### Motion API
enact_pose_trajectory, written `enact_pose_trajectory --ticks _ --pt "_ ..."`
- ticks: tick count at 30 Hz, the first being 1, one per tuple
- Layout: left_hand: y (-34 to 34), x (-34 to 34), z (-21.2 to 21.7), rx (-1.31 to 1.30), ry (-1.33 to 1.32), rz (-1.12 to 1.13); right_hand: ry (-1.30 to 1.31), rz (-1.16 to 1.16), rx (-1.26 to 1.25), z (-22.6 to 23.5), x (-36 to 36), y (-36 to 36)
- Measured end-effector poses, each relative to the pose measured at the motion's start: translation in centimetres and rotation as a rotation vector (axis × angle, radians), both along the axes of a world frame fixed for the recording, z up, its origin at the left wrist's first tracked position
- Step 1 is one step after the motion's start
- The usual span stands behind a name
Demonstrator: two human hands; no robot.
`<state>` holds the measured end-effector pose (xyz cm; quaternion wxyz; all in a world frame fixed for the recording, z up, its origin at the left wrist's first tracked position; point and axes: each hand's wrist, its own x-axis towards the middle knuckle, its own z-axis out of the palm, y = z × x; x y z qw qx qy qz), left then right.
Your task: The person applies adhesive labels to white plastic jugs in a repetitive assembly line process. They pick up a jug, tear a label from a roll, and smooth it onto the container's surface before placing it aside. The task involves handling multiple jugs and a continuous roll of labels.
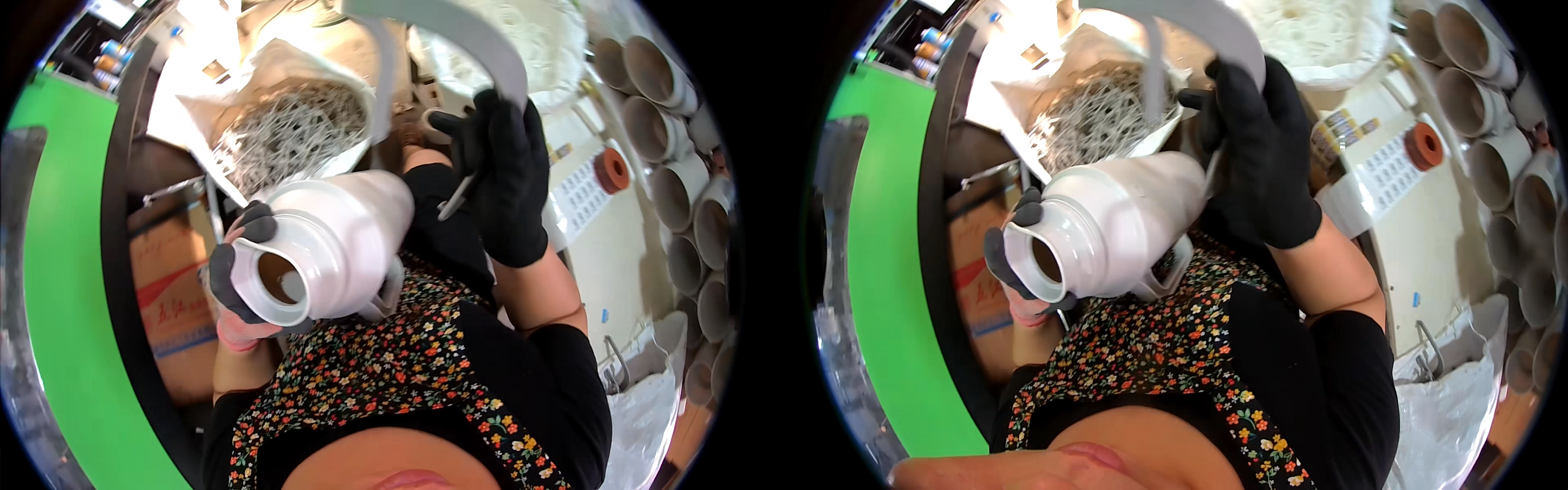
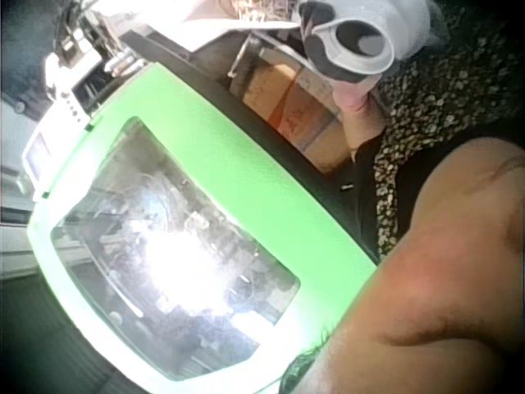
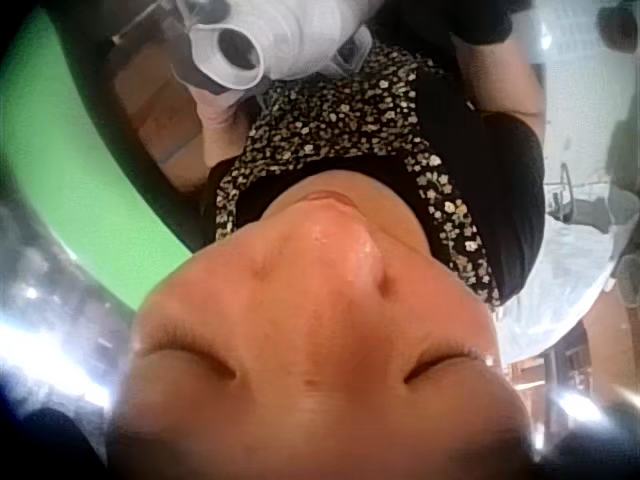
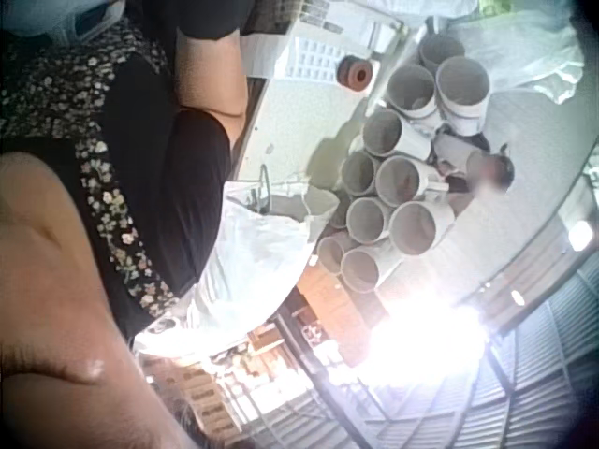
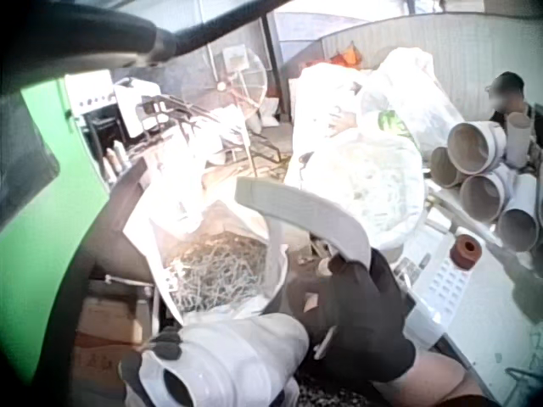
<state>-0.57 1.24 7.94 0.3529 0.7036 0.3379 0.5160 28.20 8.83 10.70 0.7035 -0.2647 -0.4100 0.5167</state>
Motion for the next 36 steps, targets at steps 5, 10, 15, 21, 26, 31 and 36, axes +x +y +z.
enact_pose_trajectory --ticks 5,10,15,21,26,31,36 --pt "-1.9 -1.7 -0.1 0.133 -0.015 -0.011 0.192 0.303 -0.141 -0.3 -6.4 1.5" --pt "-3.7 -2.1 -1.9 0.187 -0.044 0.166 0.134 0.389 -0.229 -0.9 -8.9 0.9" --pt "-3.8 -2.0 -0.2 0.464 0.267 0.096 -0.083 0.539 -0.406 -2.5 -9.0 -0.7" --pt "-3.7 1.3 0.7 0.410 0.188 0.290 -0.318 0.373 0.261 1.5 -8.2 -3.5" --pt "-2.0 -0.4 3.1 -0.010 -0.135 -0.271 0.044 0.520 -0.401 -0.9 -8.0 -0.5" --pt "0.0 0.6 0.7 0.187 -0.253 0.334 0.263 0.665 -0.461 -4.4 -5.2 0.1" --pt "0.6 2.3 -1.4 -0.279 -0.312 0.033 0.416 0.888 -0.400 -5.6 -2.8 -0.5"
